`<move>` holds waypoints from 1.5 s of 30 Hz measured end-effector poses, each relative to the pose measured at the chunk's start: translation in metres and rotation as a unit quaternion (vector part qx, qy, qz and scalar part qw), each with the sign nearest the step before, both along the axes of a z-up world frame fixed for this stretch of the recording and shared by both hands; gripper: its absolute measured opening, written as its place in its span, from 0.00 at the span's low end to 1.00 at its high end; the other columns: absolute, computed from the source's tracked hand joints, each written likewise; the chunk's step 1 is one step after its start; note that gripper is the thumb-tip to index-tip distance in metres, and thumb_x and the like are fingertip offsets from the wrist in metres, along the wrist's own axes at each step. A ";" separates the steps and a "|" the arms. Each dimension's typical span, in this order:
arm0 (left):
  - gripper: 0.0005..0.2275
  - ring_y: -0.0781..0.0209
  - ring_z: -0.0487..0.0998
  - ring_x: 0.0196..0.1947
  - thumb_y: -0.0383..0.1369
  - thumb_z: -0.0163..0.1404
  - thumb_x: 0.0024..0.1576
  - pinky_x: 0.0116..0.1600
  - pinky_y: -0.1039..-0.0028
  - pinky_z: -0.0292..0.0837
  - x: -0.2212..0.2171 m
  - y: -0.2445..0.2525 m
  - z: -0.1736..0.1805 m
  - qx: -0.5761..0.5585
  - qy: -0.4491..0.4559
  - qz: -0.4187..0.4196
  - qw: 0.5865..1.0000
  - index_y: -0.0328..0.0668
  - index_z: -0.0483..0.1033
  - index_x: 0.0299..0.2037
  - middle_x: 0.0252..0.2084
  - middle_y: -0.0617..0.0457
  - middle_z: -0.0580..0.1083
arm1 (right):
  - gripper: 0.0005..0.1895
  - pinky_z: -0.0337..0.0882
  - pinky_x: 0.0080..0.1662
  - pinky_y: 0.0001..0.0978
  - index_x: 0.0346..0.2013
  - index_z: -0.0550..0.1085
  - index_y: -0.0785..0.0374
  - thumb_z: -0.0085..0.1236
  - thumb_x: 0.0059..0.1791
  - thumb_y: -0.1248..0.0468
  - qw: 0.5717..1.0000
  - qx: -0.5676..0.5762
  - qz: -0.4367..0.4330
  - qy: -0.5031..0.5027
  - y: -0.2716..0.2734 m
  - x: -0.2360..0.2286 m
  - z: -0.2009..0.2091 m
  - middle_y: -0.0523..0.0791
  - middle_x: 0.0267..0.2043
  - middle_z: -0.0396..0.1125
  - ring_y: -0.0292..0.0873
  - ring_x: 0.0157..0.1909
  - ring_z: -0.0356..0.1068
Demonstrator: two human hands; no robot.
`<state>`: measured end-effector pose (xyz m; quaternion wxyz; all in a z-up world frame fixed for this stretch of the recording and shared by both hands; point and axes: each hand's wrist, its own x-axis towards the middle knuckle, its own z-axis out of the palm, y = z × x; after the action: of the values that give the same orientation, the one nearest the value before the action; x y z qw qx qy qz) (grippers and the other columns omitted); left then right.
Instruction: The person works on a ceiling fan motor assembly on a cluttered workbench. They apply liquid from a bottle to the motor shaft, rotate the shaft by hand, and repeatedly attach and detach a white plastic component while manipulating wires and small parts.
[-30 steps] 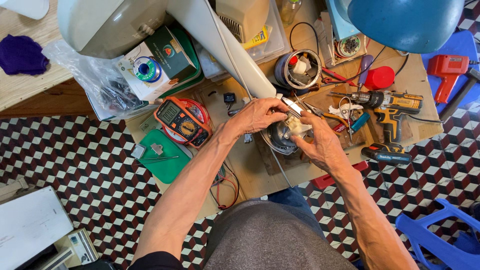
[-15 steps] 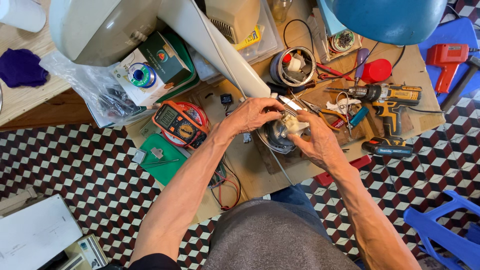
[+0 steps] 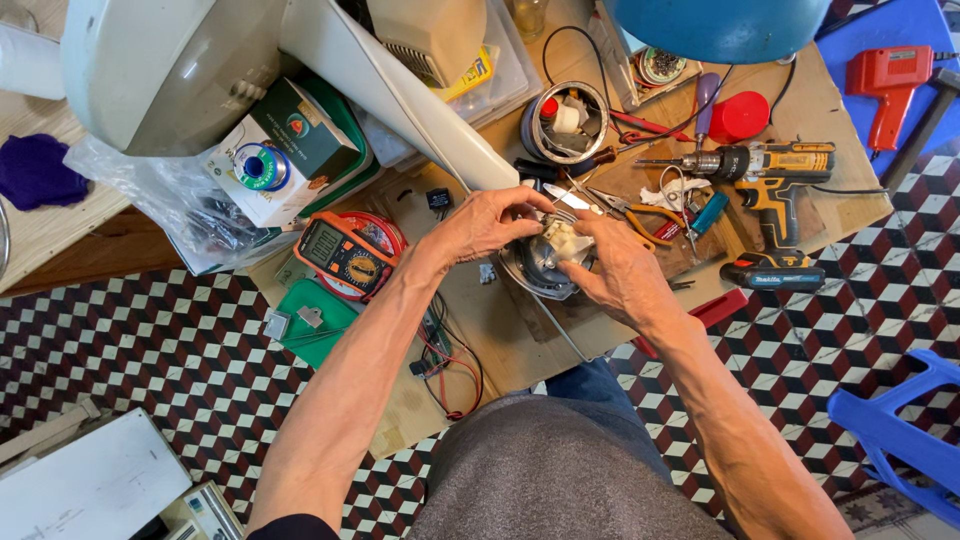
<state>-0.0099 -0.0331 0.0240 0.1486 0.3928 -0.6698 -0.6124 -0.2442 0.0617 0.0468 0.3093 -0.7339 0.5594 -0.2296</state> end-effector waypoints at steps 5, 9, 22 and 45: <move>0.14 0.72 0.75 0.34 0.31 0.59 0.58 0.40 0.77 0.72 0.003 -0.001 -0.001 0.006 0.001 -0.012 1.000 0.47 0.80 0.55 0.37 0.57 0.79 | 0.29 0.68 0.58 0.47 0.54 0.68 0.68 0.68 0.44 0.60 1.000 0.004 0.013 0.016 -0.004 0.001 0.004 0.56 0.63 0.66 0.60 0.61 0.67; 0.15 0.69 0.73 0.31 0.32 0.58 0.59 0.37 0.74 0.71 0.005 0.000 0.002 0.024 -0.039 -0.011 0.999 0.47 0.81 0.56 0.34 0.53 0.79 | 0.29 0.67 0.58 0.47 0.54 0.67 0.68 0.68 0.44 0.59 0.999 0.042 0.021 0.017 -0.008 -0.001 0.005 0.55 0.63 0.65 0.59 0.61 0.66; 0.20 0.70 0.76 0.35 0.26 0.51 0.59 0.39 0.76 0.73 0.001 0.020 -0.010 0.026 0.053 0.078 0.995 0.43 0.70 0.63 0.43 0.53 0.81 | 0.29 0.64 0.63 0.45 0.56 0.69 0.66 0.67 0.45 0.58 0.993 0.112 0.016 -0.040 -0.018 -0.005 0.006 0.54 0.67 0.63 0.55 0.67 0.63; 0.41 0.42 0.78 0.53 0.39 0.70 0.42 0.56 0.55 0.71 -0.050 0.105 0.006 -0.171 -0.094 0.280 0.940 0.50 0.59 0.65 0.55 0.43 0.76 | 0.37 0.58 0.67 0.46 0.66 0.61 0.69 0.59 0.49 0.52 0.991 0.130 0.011 -0.039 -0.017 -0.013 -0.027 0.60 0.65 0.61 0.58 0.69 0.59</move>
<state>-0.0603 0.0720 0.0302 0.3152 0.5888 -0.6386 -0.3823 -0.2569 0.0446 0.0197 0.4264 -0.6841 0.5639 -0.1793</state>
